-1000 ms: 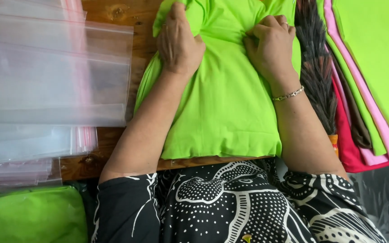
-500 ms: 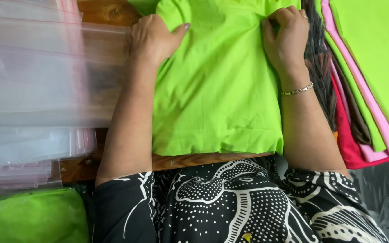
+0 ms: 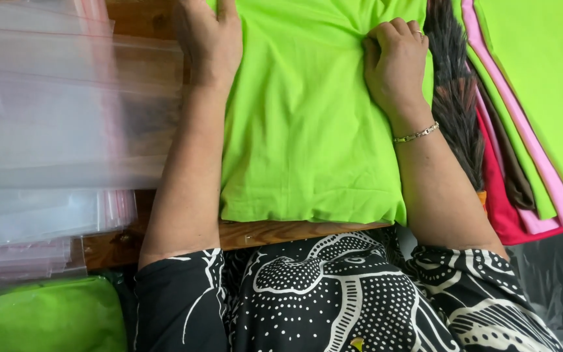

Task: The person folds a lime green garment on a wooden table, aligning edges and smoothing the fabric. The person then uses a feather duster to brush the surface of the folded garment.

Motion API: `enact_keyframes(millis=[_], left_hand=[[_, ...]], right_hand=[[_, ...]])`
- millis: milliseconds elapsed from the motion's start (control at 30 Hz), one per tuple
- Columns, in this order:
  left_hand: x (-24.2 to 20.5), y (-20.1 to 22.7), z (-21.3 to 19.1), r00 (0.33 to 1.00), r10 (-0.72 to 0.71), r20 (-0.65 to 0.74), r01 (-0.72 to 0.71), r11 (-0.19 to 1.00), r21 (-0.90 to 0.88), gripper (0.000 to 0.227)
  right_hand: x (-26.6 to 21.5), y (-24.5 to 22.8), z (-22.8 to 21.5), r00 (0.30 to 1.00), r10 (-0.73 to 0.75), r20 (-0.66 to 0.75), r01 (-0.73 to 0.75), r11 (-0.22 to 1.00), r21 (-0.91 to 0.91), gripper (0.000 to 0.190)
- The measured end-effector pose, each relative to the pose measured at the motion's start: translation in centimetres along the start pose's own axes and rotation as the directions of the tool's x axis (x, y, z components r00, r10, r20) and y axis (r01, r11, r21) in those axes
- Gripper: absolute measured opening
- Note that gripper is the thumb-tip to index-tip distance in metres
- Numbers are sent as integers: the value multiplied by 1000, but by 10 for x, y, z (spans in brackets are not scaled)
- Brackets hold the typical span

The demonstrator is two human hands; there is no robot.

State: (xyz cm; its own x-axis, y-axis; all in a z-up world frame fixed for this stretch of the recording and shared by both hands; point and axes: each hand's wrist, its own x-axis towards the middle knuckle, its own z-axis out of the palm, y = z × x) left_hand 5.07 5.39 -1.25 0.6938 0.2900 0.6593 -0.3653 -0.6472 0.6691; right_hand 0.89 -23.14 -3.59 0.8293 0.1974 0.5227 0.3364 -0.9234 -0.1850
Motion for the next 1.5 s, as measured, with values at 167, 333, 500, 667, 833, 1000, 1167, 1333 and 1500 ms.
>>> enact_keyframes(millis=[167, 333, 500, 667, 833, 1000, 1167, 1333, 1500], left_hand=[[5, 41, -36, 757, -216, 617, 32, 955, 294, 71], [2, 102, -74, 440, -597, 671, 117, 779, 617, 108], [-28, 120, -80, 289, -588, 755, 78, 801, 593, 50], [-69, 70, -50, 751, 6, 660, -324, 874, 361, 25], [-77, 103, -79, 867, 448, 220, -483, 865, 140, 17], [-104, 100, -96, 824, 13, 566, -242, 912, 331, 22], [-126, 93, -93, 819, -7, 574, -194, 938, 288, 25], [-104, 79, -106, 919, 5, 394, -82, 981, 178, 46], [-68, 61, -118, 794, -322, 516, 42, 875, 482, 65]], right_hand=[[3, 7, -3, 1000, 19, -17, -19, 1000, 14, 5], [8, 10, -24, 993, -49, -108, 55, 997, 54, 7], [26, -85, -116, 638, 204, 742, -307, 952, 2, 94], [5, -70, -90, 749, 72, 659, -85, 996, -12, 41], [4, -72, -133, 810, -17, 586, 30, 999, -13, 45], [2, -107, -168, 770, -35, 637, 71, 997, -31, 36], [2, -128, -117, 751, -235, 617, 192, 972, 137, 41], [-12, -151, -87, 566, -146, 811, 163, 985, 64, 60], [-43, -131, -64, 741, -62, 669, 89, 996, -6, 63]])
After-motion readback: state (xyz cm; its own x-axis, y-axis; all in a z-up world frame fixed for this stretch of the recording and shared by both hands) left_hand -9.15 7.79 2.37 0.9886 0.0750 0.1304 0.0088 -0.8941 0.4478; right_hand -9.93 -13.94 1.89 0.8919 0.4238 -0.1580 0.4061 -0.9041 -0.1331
